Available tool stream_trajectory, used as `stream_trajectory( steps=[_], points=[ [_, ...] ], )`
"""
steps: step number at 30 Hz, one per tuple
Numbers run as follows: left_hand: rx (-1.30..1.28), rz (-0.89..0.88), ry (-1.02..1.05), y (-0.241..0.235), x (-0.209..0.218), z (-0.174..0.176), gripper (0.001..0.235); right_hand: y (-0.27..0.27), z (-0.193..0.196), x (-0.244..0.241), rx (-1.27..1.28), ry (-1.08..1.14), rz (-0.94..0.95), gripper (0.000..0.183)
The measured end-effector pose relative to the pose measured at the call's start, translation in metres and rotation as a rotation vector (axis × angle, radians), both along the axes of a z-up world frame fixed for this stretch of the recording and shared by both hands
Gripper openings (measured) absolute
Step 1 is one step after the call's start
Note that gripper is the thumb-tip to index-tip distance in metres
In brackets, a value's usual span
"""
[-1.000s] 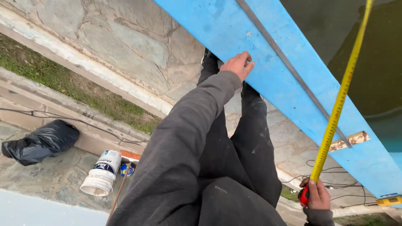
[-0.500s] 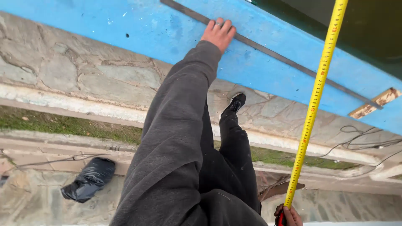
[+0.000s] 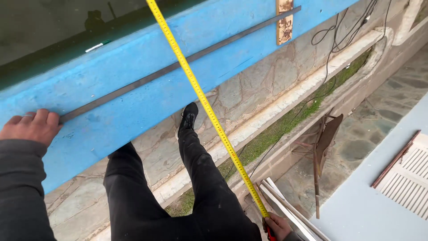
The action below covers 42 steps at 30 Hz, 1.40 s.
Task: Measuring a long metal strip with a tape measure, marking the desired length with a pen, and then cutting it with an angle grinder.
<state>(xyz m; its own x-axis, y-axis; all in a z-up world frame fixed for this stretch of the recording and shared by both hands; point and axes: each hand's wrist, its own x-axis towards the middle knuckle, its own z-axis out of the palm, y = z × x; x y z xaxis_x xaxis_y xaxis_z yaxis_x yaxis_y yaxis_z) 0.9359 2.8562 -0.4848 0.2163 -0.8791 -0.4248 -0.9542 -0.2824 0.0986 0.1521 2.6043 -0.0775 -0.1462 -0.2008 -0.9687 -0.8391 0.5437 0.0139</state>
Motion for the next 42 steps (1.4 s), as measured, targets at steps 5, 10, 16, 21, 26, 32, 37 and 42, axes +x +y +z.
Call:
stream_trajectory(
  steps=[5,10,16,21,26,32,37,42],
  points=[
    [0.089,-0.021,-0.098,-0.052,-0.037,0.003,0.032,-0.006,-0.028,-0.030,-0.026,-0.035,-0.084,0.031],
    [-0.009,-0.091,-0.066,-0.172,-0.075,0.023,0.035,-0.020,-0.037,-0.034,-0.056,-0.152,-0.148,0.033],
    [-0.079,-0.163,-0.007,-0.340,-0.131,0.018,0.025,-0.026,-0.061,-0.032,-0.163,-0.309,-0.615,0.028],
    [-0.203,-0.217,0.000,-0.465,-0.160,0.000,0.030,-0.039,-0.075,-0.025,-0.225,-0.374,-0.703,0.034],
    [-0.232,-0.087,-0.071,-0.555,-0.195,0.021,0.039,-0.109,-0.087,0.056,-0.392,-0.475,-0.704,0.032],
    [-0.030,0.420,0.949,-0.528,-0.301,0.170,0.056,-0.215,-0.123,0.234,-0.573,-0.730,-0.874,0.017],
    [-0.099,0.684,1.807,-0.465,-0.356,0.196,0.054,-0.251,-0.212,0.329,-0.674,-0.784,-1.011,0.018],
    [0.050,0.965,1.123,-0.531,-0.311,0.213,0.067,-0.288,-0.293,0.363,-0.449,-0.887,-1.303,0.015]
  ],
)
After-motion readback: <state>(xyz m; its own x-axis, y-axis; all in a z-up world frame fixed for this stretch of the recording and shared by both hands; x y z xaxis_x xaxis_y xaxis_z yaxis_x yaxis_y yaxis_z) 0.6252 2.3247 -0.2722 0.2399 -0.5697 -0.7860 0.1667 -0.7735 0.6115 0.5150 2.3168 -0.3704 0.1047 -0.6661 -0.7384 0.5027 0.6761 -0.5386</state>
